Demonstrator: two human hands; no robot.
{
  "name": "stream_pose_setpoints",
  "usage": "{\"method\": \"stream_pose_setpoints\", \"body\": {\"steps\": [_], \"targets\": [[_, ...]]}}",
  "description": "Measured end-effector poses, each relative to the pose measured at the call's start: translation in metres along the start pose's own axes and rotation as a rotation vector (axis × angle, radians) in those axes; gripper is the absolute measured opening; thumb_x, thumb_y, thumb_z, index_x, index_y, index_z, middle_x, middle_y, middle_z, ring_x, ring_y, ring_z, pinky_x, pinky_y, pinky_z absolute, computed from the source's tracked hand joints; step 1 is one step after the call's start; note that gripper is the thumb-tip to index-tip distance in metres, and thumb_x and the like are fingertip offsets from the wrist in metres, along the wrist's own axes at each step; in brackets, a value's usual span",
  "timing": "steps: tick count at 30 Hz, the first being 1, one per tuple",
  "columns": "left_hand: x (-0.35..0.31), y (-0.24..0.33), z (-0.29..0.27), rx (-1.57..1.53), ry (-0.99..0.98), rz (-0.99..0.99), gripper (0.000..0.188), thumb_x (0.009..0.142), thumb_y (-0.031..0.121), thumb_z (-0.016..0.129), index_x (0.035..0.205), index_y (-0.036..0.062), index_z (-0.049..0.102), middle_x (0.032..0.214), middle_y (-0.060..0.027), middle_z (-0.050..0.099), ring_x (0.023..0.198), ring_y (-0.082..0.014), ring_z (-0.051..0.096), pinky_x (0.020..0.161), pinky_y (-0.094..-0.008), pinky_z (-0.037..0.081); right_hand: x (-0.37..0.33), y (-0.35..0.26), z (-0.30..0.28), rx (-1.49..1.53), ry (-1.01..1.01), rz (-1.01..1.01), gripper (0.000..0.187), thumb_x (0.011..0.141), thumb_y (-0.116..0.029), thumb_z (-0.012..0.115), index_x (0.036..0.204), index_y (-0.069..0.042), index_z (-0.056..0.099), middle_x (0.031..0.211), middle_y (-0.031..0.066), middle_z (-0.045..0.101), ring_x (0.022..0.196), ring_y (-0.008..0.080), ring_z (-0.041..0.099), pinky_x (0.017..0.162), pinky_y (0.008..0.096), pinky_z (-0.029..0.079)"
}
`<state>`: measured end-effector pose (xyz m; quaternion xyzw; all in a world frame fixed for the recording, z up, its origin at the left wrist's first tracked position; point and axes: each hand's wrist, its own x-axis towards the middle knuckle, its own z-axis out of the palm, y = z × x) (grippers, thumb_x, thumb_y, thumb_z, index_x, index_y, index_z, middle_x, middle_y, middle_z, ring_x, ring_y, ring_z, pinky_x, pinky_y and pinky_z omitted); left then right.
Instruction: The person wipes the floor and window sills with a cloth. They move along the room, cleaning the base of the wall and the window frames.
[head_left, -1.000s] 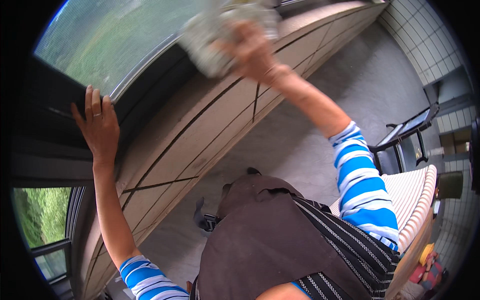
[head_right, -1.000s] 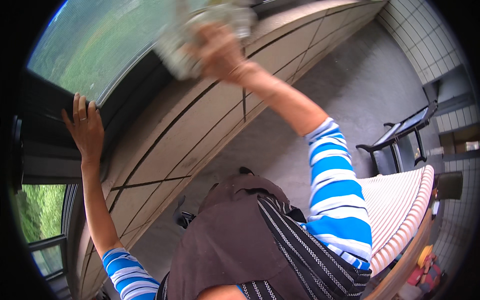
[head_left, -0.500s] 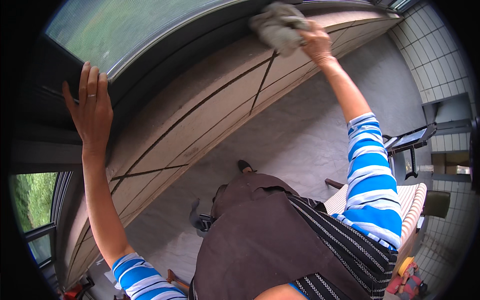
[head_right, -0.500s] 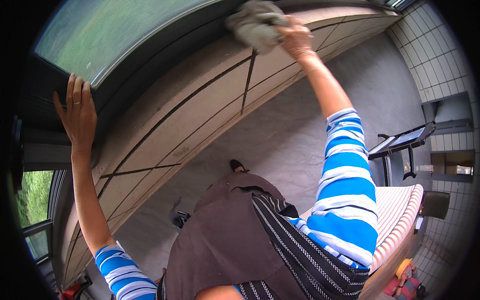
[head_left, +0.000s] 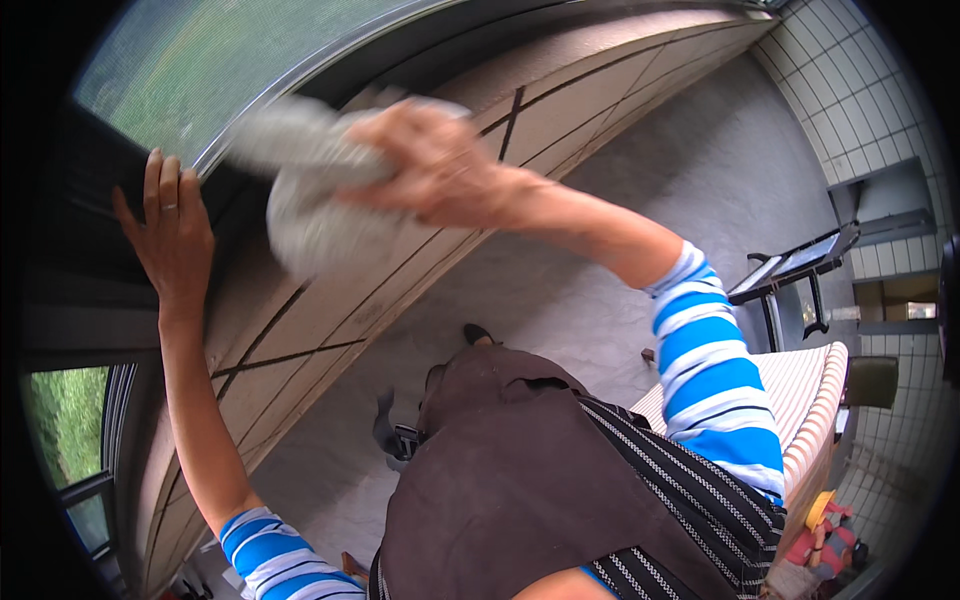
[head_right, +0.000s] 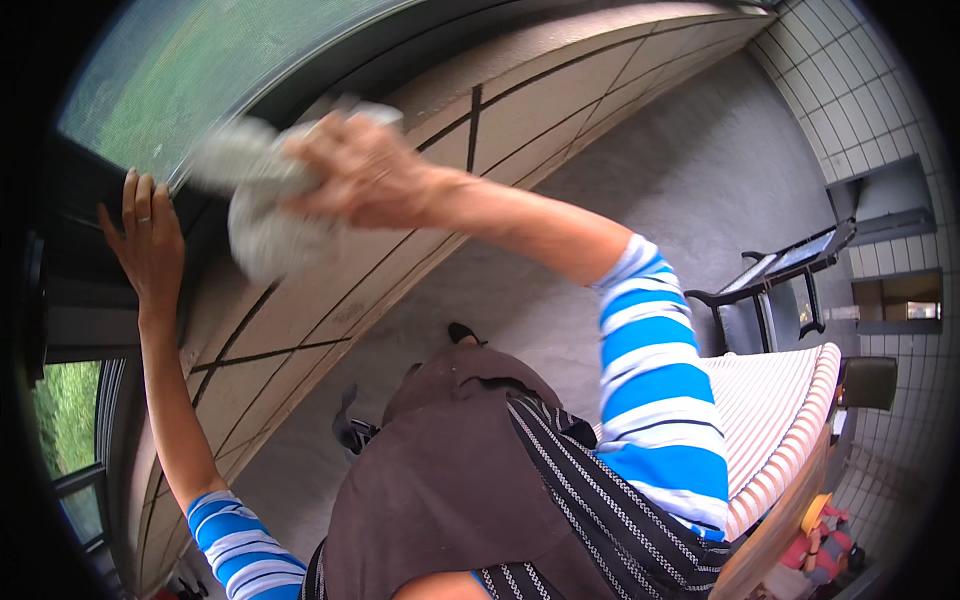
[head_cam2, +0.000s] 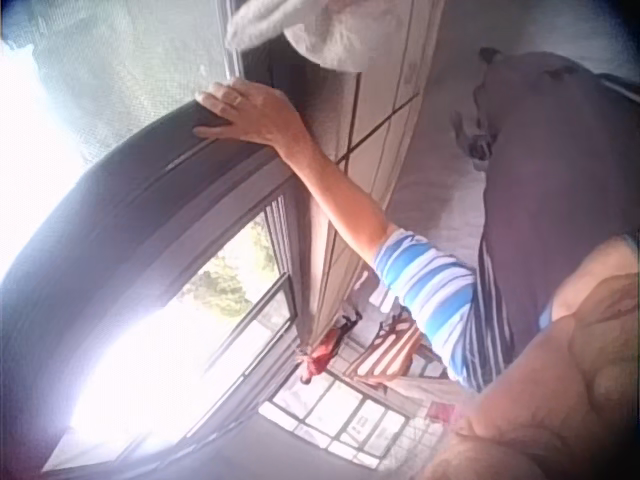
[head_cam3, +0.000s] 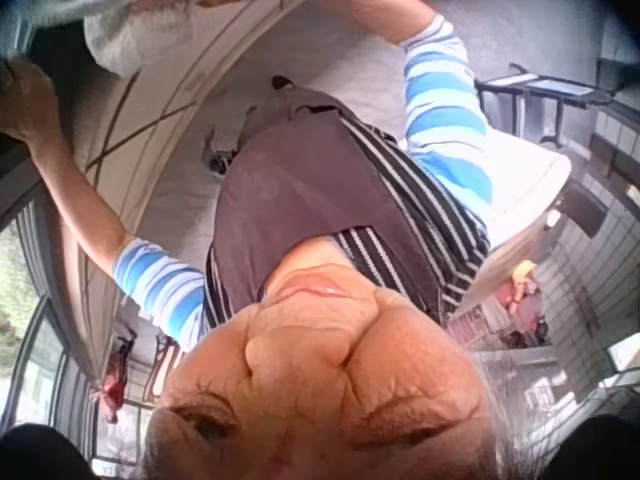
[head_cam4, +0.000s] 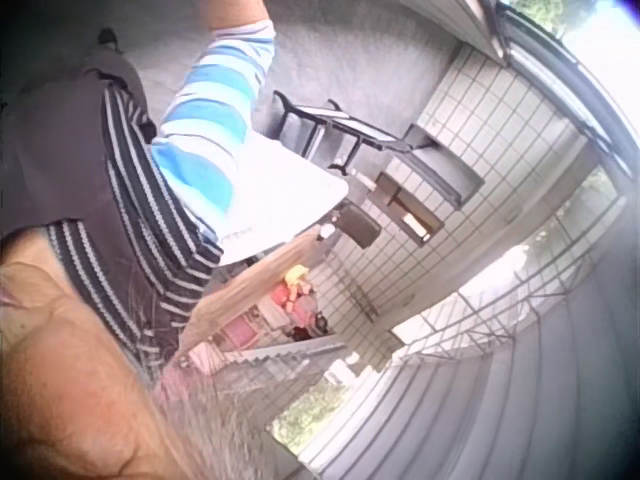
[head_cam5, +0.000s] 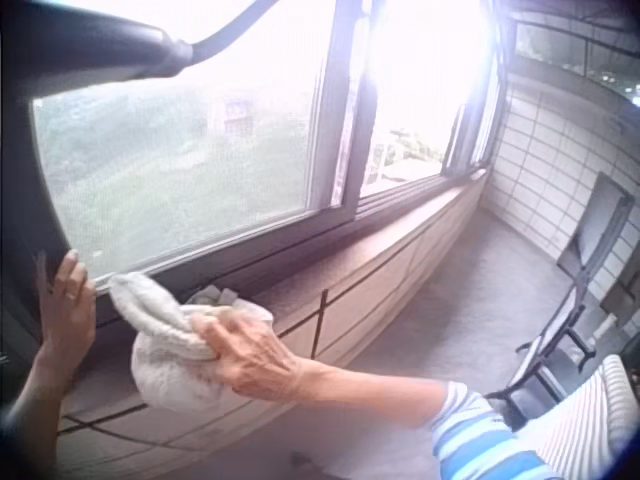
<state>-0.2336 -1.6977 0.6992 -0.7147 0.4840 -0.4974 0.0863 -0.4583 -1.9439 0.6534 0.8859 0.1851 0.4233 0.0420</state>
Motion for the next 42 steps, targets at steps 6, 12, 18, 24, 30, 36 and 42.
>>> {"method": "stream_pose_setpoints", "body": {"steps": [6,12,18,24,30,36,42], "targets": [[0.001,0.002,0.002,0.120,0.004,0.017,0.011,0.094,0.019,0.062,0.104,0.0181,0.063,0.119,0.0052,0.060,0.127,-0.0138,0.050,0.111,-0.0579,0.031,-0.014,0.043,0.056,-0.093,-0.058,-0.039,0.023,0.070,-0.019,0.070,0.090,-0.030,0.070,0.106,0.0033,0.054,0.090,0.0202,0.054,0.063,0.0309,0.049],[-0.001,0.004,-0.001,0.088,0.006,0.007,0.012,0.093,0.020,0.063,0.104,0.0175,0.063,0.124,0.0035,0.058,0.129,-0.0140,0.047,0.113,-0.0574,0.029,-0.182,0.244,-0.066,-0.853,-0.628,1.185,0.037,0.084,-0.025,0.064,0.115,-0.005,0.065,0.109,0.0162,0.063,0.096,0.0327,0.066,0.069,0.0487,0.057],[-0.004,0.007,-0.007,-0.043,0.004,-0.048,0.017,0.089,0.010,0.060,0.107,0.0112,0.063,0.130,-0.0059,0.056,0.134,-0.0193,0.043,0.115,-0.0556,0.026,-0.264,0.232,-0.153,-0.531,-0.728,1.333,0.043,0.088,-0.038,0.048,0.116,-0.012,0.068,0.115,0.0169,0.067,0.107,0.0371,0.064,0.089,0.0440,0.052],[-0.058,0.089,-0.050,-0.684,0.039,-0.196,0.049,0.072,0.016,0.075,0.117,0.0121,0.055,0.131,-0.0133,0.049,0.130,-0.0359,0.044,0.108,-0.0518,0.037,-0.223,0.067,-0.082,0.526,-0.796,1.180,0.039,0.064,-0.011,0.069,0.102,0.001,0.069,0.091,0.0160,0.072,0.090,0.0251,0.069,0.083,0.0369,0.053],[-0.154,0.166,-0.110,-1.476,-0.556,-0.408,0.104,0.070,0.046,0.081,0.152,0.0142,0.026,0.146,-0.0247,0.035,0.133,-0.0442,0.037,0.111,-0.0528,0.032,-0.062,-0.088,0.011,0.919,-1.024,0.302,0.043,0.063,-0.004,0.062,0.105,-0.007,0.070,0.112,0.0189,0.063,0.106,0.0395,0.059,0.088,0.0441,0.049],[-0.203,0.129,-0.160,-1.718,-0.443,-1.229,0.102,0.065,0.016,0.082,0.151,0.0077,0.026,0.136,-0.0186,0.049,0.127,-0.0286,0.050,0.107,-0.0357,0.039,0.068,-0.171,0.066,1.304,-0.831,0.159,0.042,0.066,0.000,0.069,0.107,-0.009,0.069,0.113,0.0160,0.060,0.105,0.0310,0.062,0.088,0.0367,0.050],[-0.293,0.044,-0.187,-1.021,-0.063,-1.637,0.075,0.071,0.013,0.082,0.137,0.0043,0.048,0.125,-0.0115,0.061,0.118,-0.0187,0.056,0.103,-0.0322,0.044,0.130,-0.153,0.095,0.887,-0.120,0.140,0.028,0.077,-0.002,0.074,0.105,-0.006,0.070,0.118,0.0128,0.062,0.109,0.0271,0.059,0.092,0.0356,0.048]]}}
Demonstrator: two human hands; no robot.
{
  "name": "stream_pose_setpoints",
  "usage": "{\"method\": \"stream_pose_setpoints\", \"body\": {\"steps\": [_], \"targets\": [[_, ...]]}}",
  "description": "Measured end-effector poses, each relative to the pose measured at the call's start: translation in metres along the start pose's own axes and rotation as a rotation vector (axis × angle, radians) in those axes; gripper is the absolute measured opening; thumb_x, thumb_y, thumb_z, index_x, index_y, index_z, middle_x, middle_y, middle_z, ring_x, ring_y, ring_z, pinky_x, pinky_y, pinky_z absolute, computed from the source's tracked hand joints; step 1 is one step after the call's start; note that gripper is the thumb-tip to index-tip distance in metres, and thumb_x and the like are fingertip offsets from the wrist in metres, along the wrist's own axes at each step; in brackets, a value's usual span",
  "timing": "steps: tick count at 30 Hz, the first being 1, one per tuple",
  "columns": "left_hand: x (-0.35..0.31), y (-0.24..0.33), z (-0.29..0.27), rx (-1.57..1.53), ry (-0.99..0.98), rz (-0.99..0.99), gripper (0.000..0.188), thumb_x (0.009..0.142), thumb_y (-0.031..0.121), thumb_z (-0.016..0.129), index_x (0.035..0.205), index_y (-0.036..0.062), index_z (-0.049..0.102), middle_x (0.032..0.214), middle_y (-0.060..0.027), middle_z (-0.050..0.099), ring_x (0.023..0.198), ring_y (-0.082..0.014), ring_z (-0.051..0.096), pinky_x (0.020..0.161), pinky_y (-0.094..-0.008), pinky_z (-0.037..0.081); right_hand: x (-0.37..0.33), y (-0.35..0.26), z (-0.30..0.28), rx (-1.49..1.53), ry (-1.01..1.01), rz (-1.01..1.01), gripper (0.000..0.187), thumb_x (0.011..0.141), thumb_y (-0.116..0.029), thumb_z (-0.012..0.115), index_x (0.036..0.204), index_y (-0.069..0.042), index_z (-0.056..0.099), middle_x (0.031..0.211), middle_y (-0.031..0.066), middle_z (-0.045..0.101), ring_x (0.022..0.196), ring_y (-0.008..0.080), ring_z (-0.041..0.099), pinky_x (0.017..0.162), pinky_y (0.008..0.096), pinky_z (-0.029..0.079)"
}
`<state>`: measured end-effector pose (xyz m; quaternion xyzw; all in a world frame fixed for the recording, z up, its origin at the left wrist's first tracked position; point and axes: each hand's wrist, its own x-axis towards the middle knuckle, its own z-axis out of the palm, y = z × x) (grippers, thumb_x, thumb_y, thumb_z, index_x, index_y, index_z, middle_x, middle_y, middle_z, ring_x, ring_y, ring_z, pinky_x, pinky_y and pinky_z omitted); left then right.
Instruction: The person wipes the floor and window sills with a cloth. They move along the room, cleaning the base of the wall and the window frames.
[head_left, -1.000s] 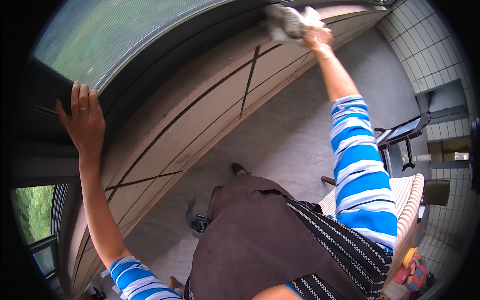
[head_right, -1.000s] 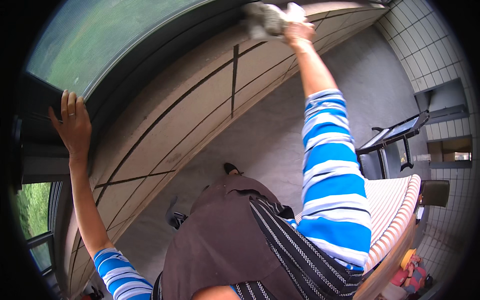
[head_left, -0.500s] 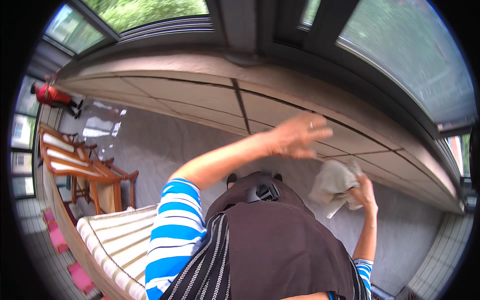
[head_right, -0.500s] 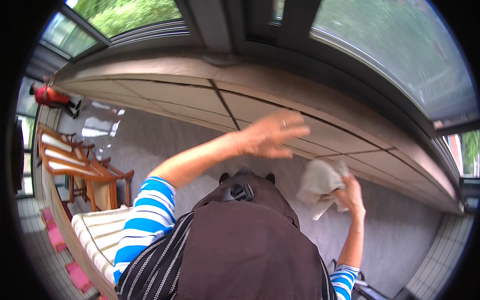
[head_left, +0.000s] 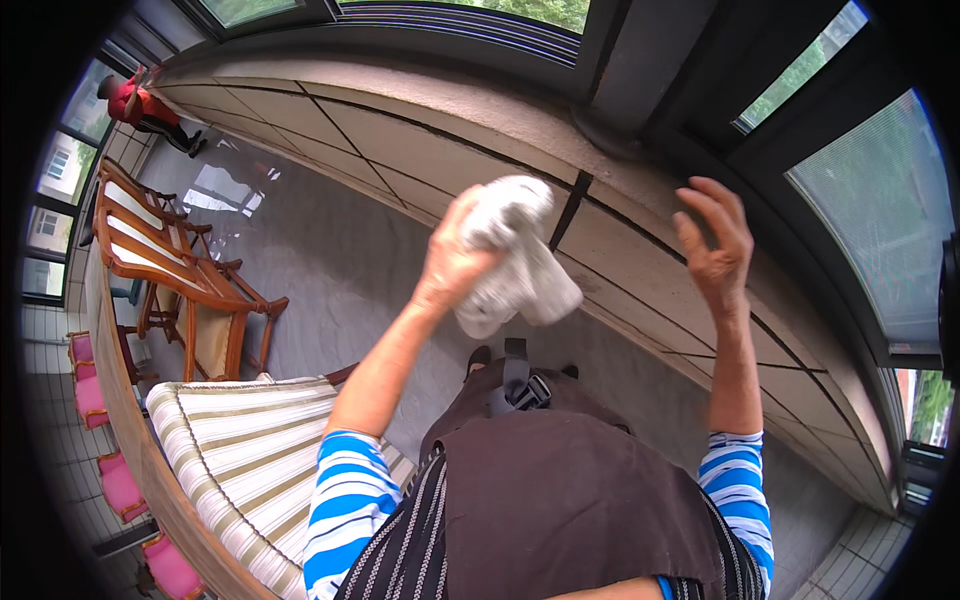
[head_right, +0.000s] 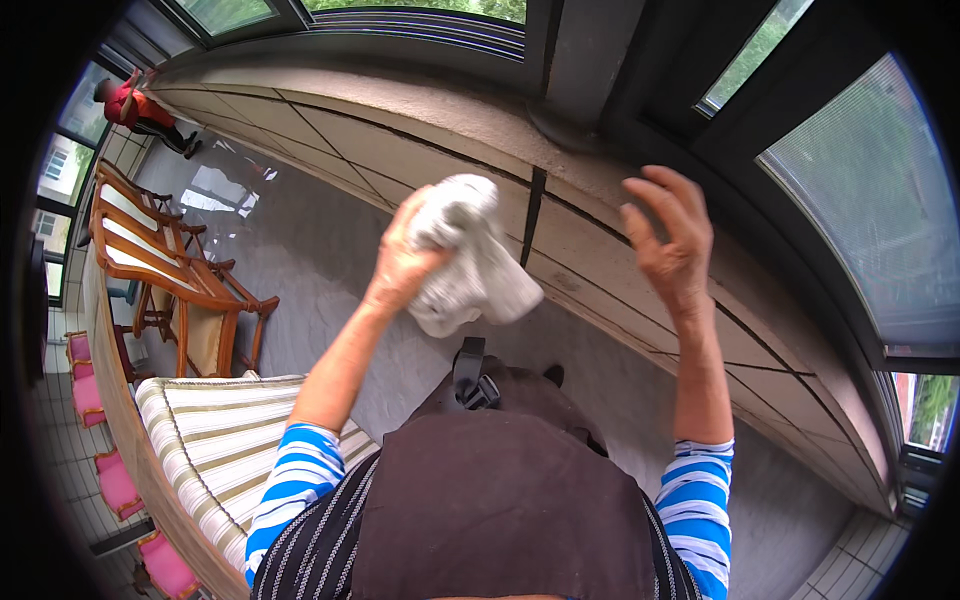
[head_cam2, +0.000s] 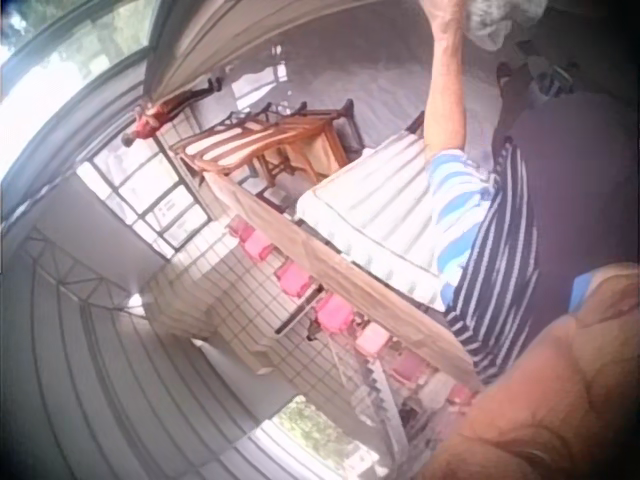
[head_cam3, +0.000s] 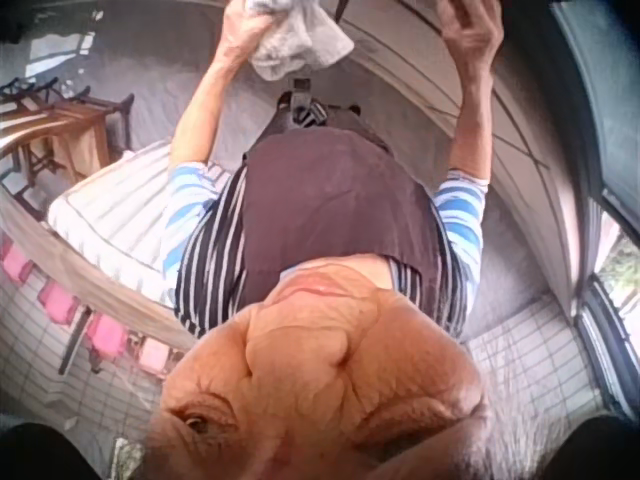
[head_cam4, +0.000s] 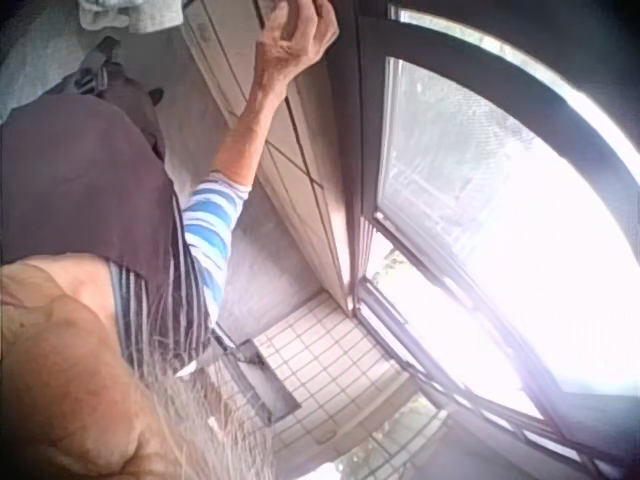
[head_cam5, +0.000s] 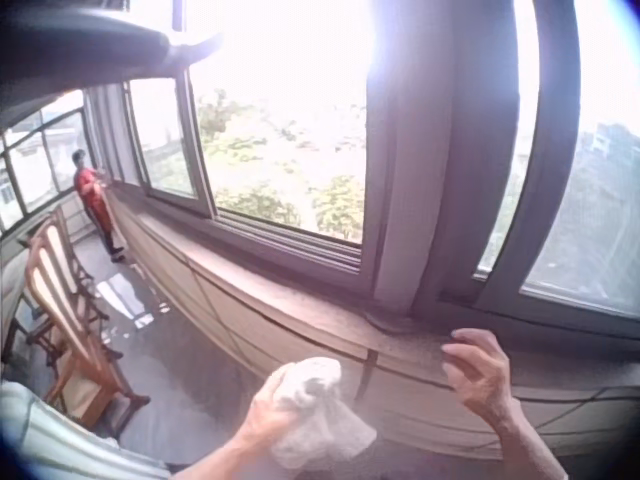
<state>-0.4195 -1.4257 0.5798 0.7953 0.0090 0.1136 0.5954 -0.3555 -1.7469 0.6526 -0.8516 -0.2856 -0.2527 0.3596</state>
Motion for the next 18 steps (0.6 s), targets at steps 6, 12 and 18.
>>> {"method": "stream_pose_setpoints", "body": {"steps": [6,12,18], "targets": [[0.159,-0.010,-0.200,0.203,0.441,0.261,0.066,0.076,0.005,0.078,0.135,0.0030,0.048,0.116,-0.0162,0.065,0.103,-0.0244,0.064,0.089,-0.0357,0.054,0.000,0.058,-0.019,-0.545,-0.007,-0.102,0.024,0.080,-0.011,0.072,0.104,-0.008,0.071,0.123,0.0111,0.061,0.120,0.0318,0.053,0.098,0.0416,0.047],[0.323,-0.053,-0.286,0.716,0.278,-0.092,0.082,0.065,0.038,0.084,0.131,0.0018,0.053,0.128,-0.0226,0.058,0.116,-0.0318,0.059,0.093,-0.0413,0.052,-0.025,0.080,-0.016,-0.644,-0.172,-0.127,0.022,0.079,-0.013,0.072,0.101,-0.009,0.071,0.131,0.0087,0.057,0.138,0.0332,0.038,0.108,0.0442,0.039],[0.335,-0.093,-0.247,0.867,0.231,-0.152,0.077,0.068,0.056,0.072,0.127,0.0081,0.059,0.124,-0.0189,0.064,0.115,-0.0327,0.061,0.098,-0.0436,0.045,-0.022,0.081,-0.014,-0.672,-0.152,-0.122,0.018,0.079,-0.013,0.072,0.097,-0.009,0.071,0.125,0.0063,0.061,0.137,0.0333,0.040,0.105,0.0441,0.042]]}}
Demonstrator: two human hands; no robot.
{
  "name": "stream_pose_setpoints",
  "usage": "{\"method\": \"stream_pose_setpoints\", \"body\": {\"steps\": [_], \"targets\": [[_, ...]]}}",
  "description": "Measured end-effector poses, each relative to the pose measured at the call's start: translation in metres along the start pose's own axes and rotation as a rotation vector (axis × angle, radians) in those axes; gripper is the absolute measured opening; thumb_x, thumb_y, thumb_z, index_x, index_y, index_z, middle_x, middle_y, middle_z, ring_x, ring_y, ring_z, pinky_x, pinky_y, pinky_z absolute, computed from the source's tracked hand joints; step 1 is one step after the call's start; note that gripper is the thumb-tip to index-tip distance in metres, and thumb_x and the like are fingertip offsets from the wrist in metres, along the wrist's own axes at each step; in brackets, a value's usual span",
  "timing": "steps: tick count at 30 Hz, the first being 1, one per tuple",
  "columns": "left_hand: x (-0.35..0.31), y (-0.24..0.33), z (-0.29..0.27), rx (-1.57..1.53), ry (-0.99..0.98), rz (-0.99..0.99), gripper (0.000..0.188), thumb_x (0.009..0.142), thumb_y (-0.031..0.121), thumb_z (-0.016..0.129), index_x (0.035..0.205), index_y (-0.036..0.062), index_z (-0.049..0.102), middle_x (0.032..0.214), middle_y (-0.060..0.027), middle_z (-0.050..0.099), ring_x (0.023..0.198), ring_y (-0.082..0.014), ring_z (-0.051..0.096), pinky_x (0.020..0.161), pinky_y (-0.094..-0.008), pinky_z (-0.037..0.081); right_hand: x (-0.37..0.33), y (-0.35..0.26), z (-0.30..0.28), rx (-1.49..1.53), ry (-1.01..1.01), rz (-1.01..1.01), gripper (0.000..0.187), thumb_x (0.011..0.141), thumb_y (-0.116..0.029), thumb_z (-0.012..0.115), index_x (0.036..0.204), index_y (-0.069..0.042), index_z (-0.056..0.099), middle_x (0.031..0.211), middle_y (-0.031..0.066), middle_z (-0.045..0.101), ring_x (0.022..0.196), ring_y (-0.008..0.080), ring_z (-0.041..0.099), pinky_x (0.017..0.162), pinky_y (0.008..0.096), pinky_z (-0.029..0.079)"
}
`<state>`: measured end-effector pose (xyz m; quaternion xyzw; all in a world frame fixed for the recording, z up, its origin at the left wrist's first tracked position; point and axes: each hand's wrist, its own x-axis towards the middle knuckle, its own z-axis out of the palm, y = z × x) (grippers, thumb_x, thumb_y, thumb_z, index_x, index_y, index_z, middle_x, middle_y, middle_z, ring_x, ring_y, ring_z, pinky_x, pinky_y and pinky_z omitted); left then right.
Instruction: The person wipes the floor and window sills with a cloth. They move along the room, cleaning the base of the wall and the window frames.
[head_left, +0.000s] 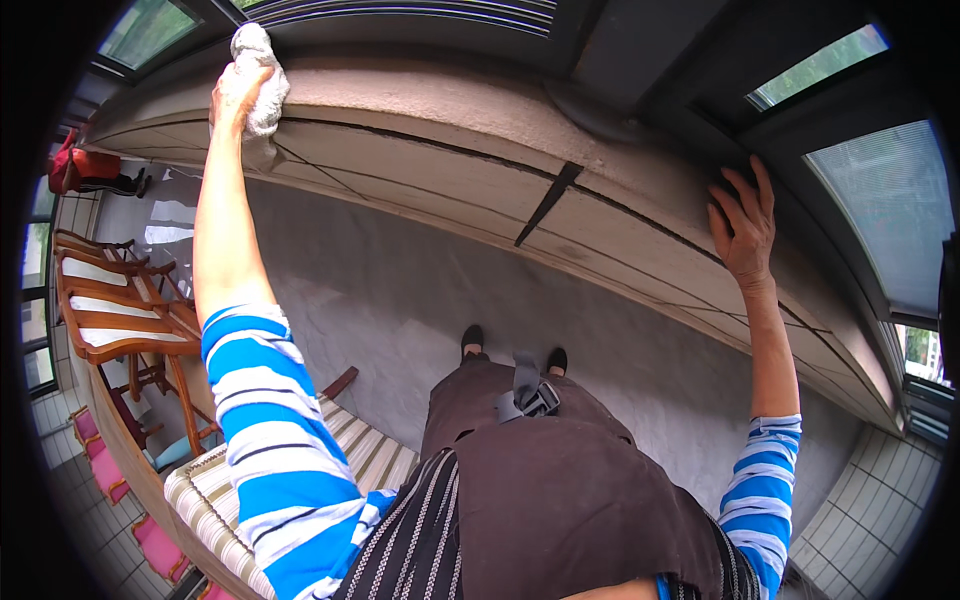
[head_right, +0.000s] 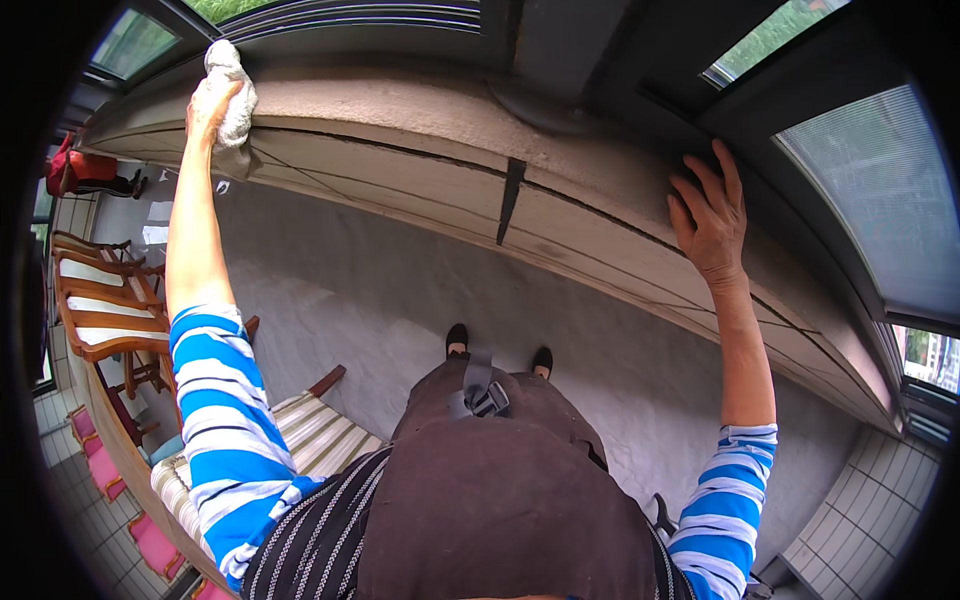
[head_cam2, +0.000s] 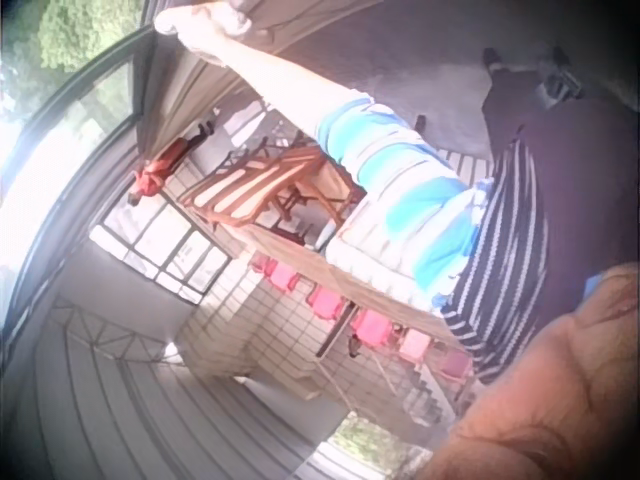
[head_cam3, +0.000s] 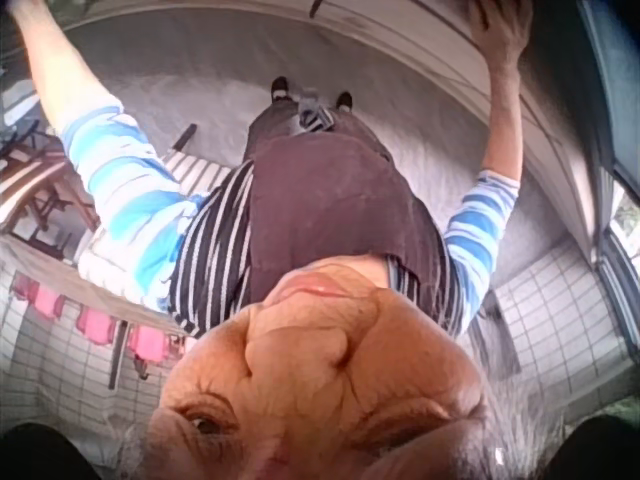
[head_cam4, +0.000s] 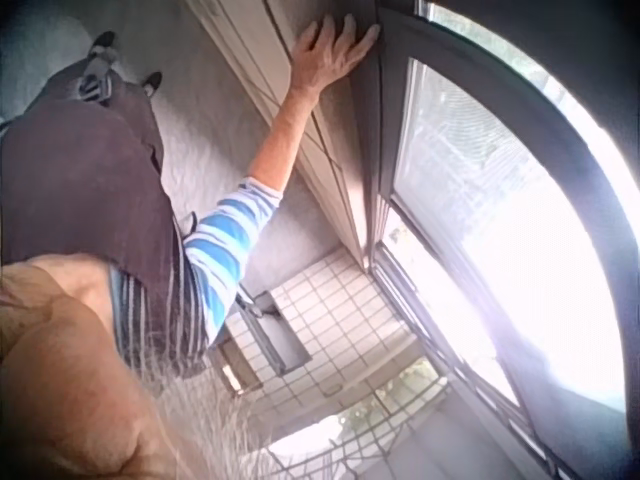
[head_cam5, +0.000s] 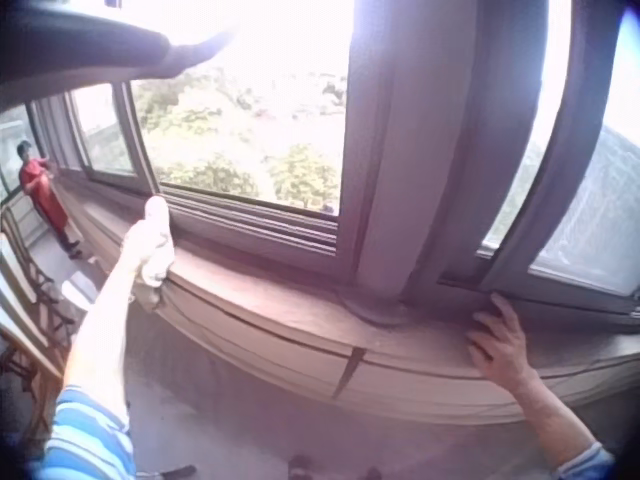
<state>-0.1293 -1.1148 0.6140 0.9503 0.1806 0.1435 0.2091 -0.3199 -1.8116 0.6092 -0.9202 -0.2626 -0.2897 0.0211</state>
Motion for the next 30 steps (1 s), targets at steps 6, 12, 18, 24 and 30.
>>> {"method": "stream_pose_setpoints", "body": {"steps": [6,12,18,24,30], "targets": [[-0.106,0.097,0.016,0.284,0.029,0.237,0.058,0.070,0.049,0.067,0.118,0.0144,0.066,0.107,-0.0169,0.070,0.103,-0.0371,0.065,0.088,-0.0447,0.049,-0.006,0.003,0.003,0.020,-0.008,0.008,0.017,0.080,-0.017,0.074,0.095,-0.010,0.071,0.122,0.0058,0.062,0.137,0.0319,0.039,0.100,0.0442,0.045],[-0.247,0.212,0.043,0.134,-0.021,0.509,0.038,0.075,0.025,0.065,0.112,0.0153,0.066,0.098,-0.0146,0.071,0.090,-0.0355,0.069,0.081,-0.0449,0.054,-0.008,0.006,0.007,0.062,0.074,-0.054,0.019,0.080,-0.021,0.075,0.095,-0.010,0.071,0.122,0.0069,0.061,0.138,0.0309,0.038,0.098,0.0439,0.047],[-0.303,0.238,0.025,-0.017,0.165,0.655,0.039,0.075,0.023,0.069,0.113,0.0178,0.061,0.104,-0.0103,0.069,0.093,-0.0320,0.068,0.080,-0.0450,0.055,-0.010,0.006,0.000,0.083,0.069,-0.100,0.021,0.080,-0.021,0.076,0.096,-0.009,0.070,0.125,0.0081,0.061,0.138,0.0307,0.040,0.099,0.0440,0.046],[-0.167,0.170,-0.026,0.219,0.178,0.354,0.050,0.078,0.037,0.059,0.126,0.0224,0.056,0.114,-0.0118,0.068,0.102,-0.0375,0.065,0.085,-0.0501,0.051,0.015,-0.014,0.001,0.415,0.048,-0.204,0.029,0.079,-0.013,0.074,0.108,-0.010,0.069,0.128,0.0096,0.060,0.128,0.0307,0.051,0.096,0.0410,0.049],[-0.239,0.203,0.040,0.036,-0.094,0.814,0.051,0.064,0.006,0.064,0.113,0.0201,0.061,0.088,-0.0089,0.070,0.073,-0.0296,0.069,0.061,-0.0394,0.056,0.058,-0.064,0.032,0.339,0.012,0.059,0.038,0.078,-0.009,0.074,0.115,-0.010,0.067,0.128,0.0105,0.059,0.118,0.0306,0.054,0.098,0.0393,0.046]]}}
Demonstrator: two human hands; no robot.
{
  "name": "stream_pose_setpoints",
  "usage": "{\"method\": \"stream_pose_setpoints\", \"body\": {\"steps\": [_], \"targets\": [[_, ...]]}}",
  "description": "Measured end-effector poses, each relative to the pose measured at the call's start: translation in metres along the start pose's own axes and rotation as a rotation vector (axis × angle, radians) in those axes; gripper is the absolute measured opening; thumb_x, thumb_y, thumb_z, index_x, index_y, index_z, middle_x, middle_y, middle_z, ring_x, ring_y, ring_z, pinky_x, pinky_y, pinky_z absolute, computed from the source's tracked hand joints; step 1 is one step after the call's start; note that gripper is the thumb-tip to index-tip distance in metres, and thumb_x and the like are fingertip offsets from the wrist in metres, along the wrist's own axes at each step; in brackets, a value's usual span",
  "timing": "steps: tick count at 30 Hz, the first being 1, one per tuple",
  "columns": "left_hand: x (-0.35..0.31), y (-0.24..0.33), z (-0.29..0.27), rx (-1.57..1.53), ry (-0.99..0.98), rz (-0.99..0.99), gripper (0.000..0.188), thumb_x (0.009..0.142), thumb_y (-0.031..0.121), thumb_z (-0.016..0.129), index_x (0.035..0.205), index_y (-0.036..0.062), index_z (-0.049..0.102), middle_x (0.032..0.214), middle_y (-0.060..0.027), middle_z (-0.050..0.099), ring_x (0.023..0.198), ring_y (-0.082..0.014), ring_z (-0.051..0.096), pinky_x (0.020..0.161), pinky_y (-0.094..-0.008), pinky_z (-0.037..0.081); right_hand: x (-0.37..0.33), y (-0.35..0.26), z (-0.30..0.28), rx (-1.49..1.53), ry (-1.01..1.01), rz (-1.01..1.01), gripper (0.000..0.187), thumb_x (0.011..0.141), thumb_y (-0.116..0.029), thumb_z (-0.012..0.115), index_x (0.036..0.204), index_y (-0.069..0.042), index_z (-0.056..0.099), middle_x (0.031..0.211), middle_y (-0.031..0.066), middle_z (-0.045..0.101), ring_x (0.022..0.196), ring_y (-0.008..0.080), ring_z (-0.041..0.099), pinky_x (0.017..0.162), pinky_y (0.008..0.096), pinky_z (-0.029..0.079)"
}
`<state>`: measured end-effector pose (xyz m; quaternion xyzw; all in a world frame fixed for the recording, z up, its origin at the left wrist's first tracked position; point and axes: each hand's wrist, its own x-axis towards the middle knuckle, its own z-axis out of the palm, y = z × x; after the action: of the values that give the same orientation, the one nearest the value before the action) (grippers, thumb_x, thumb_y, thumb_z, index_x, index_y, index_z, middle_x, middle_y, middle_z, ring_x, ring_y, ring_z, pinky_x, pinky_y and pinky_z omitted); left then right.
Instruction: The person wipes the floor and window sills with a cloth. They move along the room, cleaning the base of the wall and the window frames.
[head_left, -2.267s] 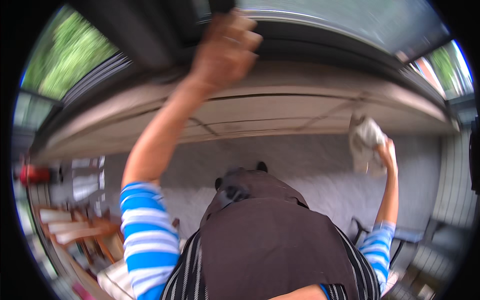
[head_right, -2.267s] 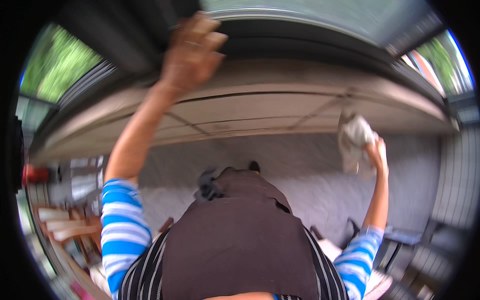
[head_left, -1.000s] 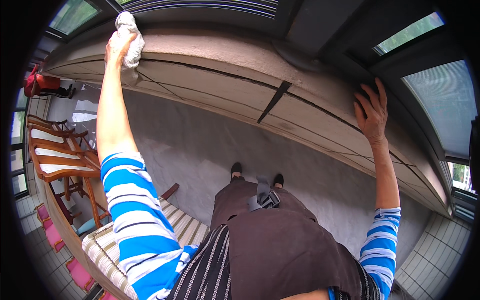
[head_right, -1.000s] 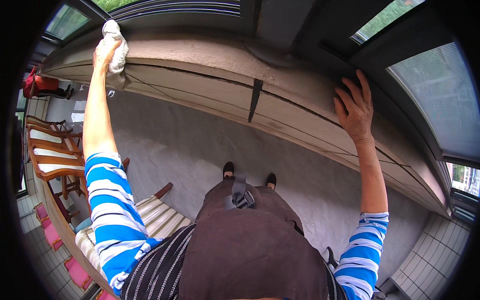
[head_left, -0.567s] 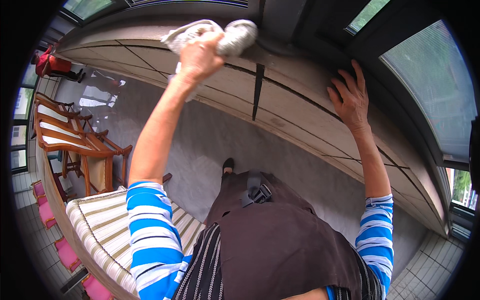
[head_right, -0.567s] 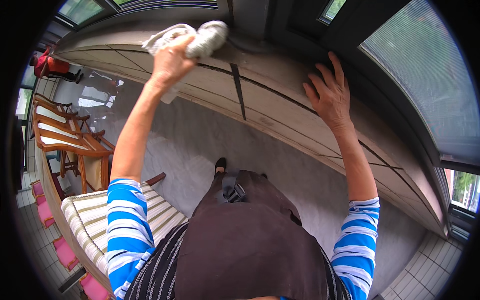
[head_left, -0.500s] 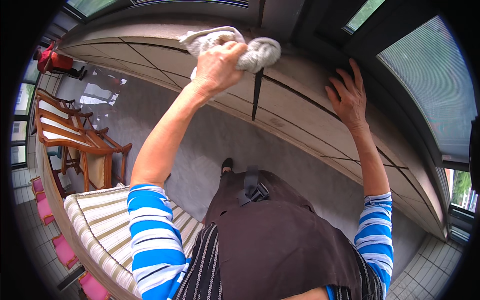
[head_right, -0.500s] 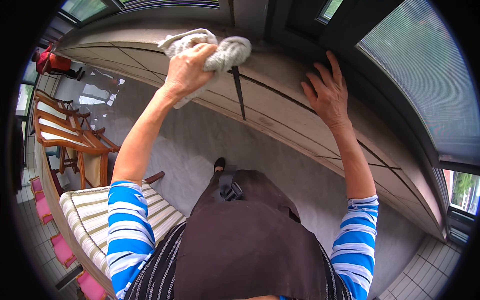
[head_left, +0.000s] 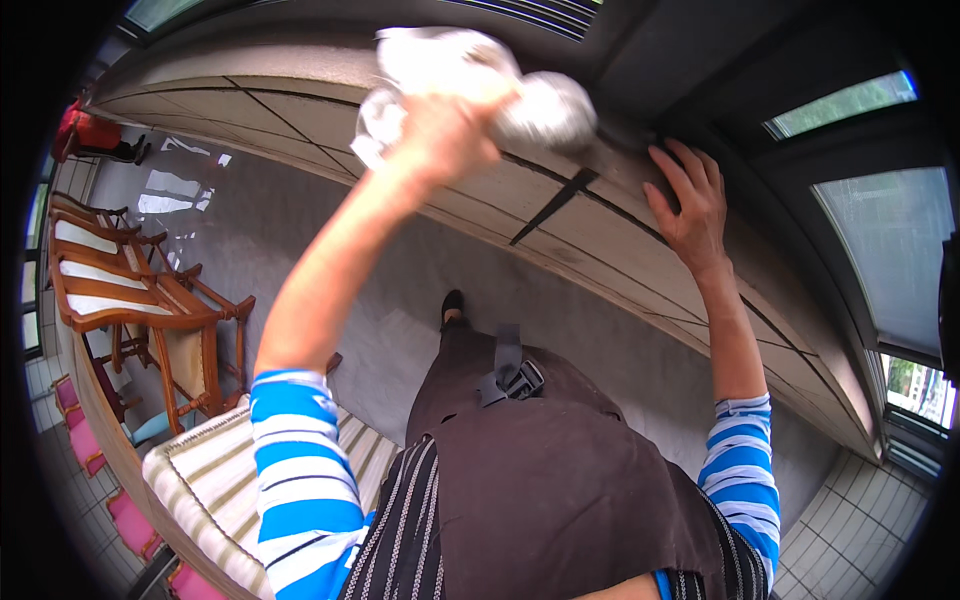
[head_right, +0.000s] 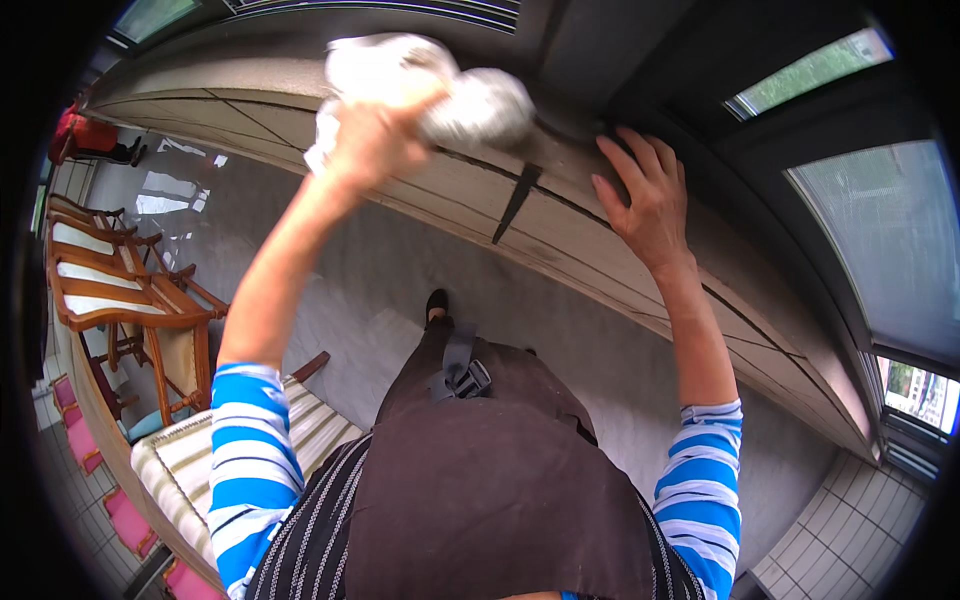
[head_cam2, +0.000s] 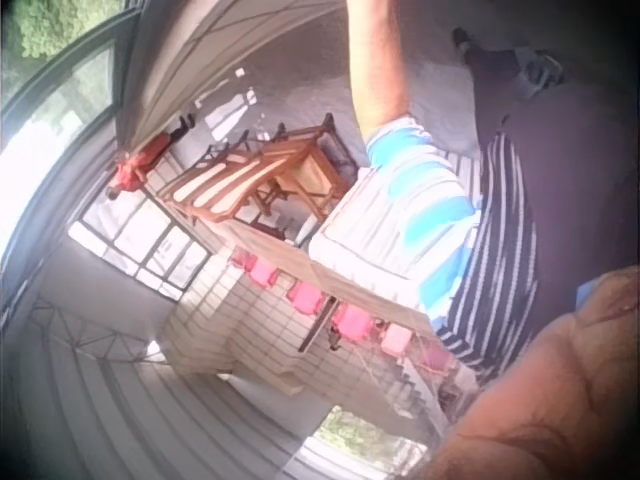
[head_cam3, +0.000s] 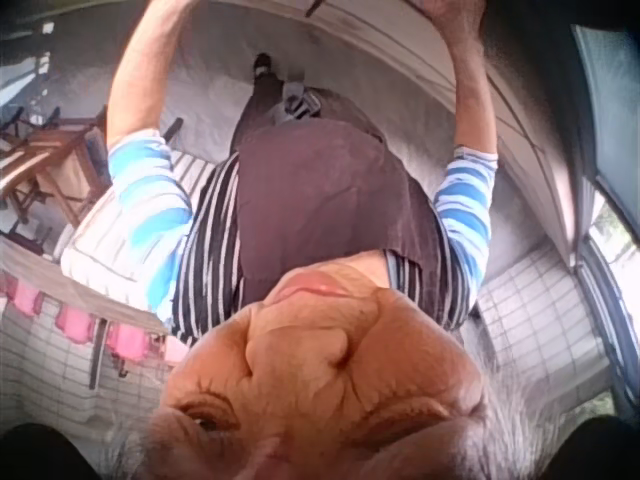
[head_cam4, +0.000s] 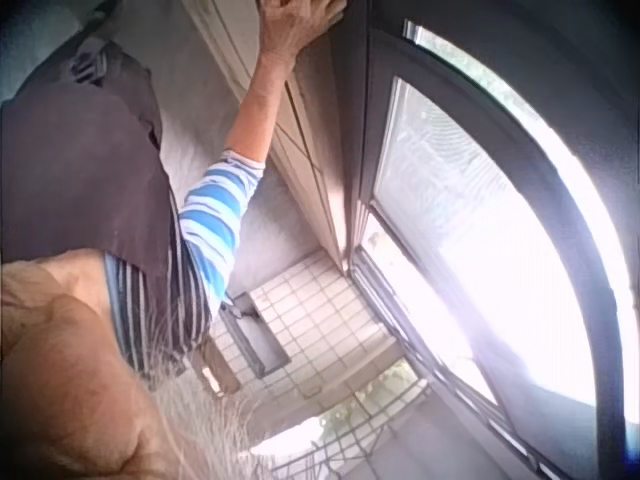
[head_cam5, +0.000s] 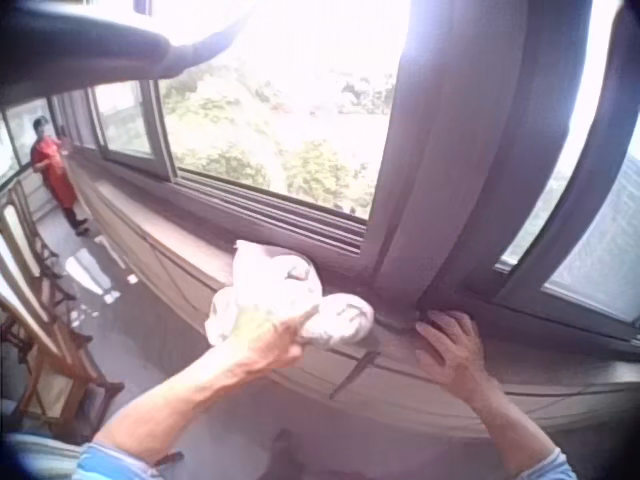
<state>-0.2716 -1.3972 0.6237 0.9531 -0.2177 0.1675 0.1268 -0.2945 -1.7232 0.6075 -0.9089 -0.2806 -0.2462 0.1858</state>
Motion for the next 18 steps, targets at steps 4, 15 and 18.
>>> {"method": "stream_pose_setpoints", "body": {"steps": [4,15,18], "targets": [[-0.028,0.044,-0.004,-0.133,0.256,0.421,0.044,0.067,0.010,0.067,0.111,0.0143,0.063,0.109,-0.0035,0.061,0.092,-0.0226,0.064,0.069,-0.0341,0.054,0.003,-0.005,0.005,-0.101,-0.030,0.024,0.036,0.076,-0.010,0.074,0.111,-0.008,0.069,0.126,0.0107,0.060,0.116,0.0309,0.054,0.098,0.0403,0.044],[0.000,-0.329,-0.107,0.566,0.279,-0.273,0.055,0.073,0.013,0.060,0.127,0.0247,0.059,0.110,-0.0077,0.067,0.095,-0.0286,0.063,0.082,-0.0444,0.054,0.009,-0.008,0.007,-0.147,-0.071,0.046,0.025,0.075,-0.005,0.071,0.100,-0.005,0.071,0.121,0.0126,0.061,0.112,0.0324,0.055,0.094,0.0404,0.047],[0.008,-0.397,-0.091,0.674,0.074,-0.496,0.053,0.079,0.021,0.054,0.132,0.0241,0.054,0.124,-0.0114,0.063,0.108,-0.0321,0.062,0.090,-0.0480,0.051,0.009,-0.008,0.006,-0.138,-0.074,0.059,0.025,0.075,-0.005,0.072,0.100,-0.005,0.071,0.120,0.0126,0.061,0.112,0.0323,0.055,0.094,0.0402,0.047]]}}
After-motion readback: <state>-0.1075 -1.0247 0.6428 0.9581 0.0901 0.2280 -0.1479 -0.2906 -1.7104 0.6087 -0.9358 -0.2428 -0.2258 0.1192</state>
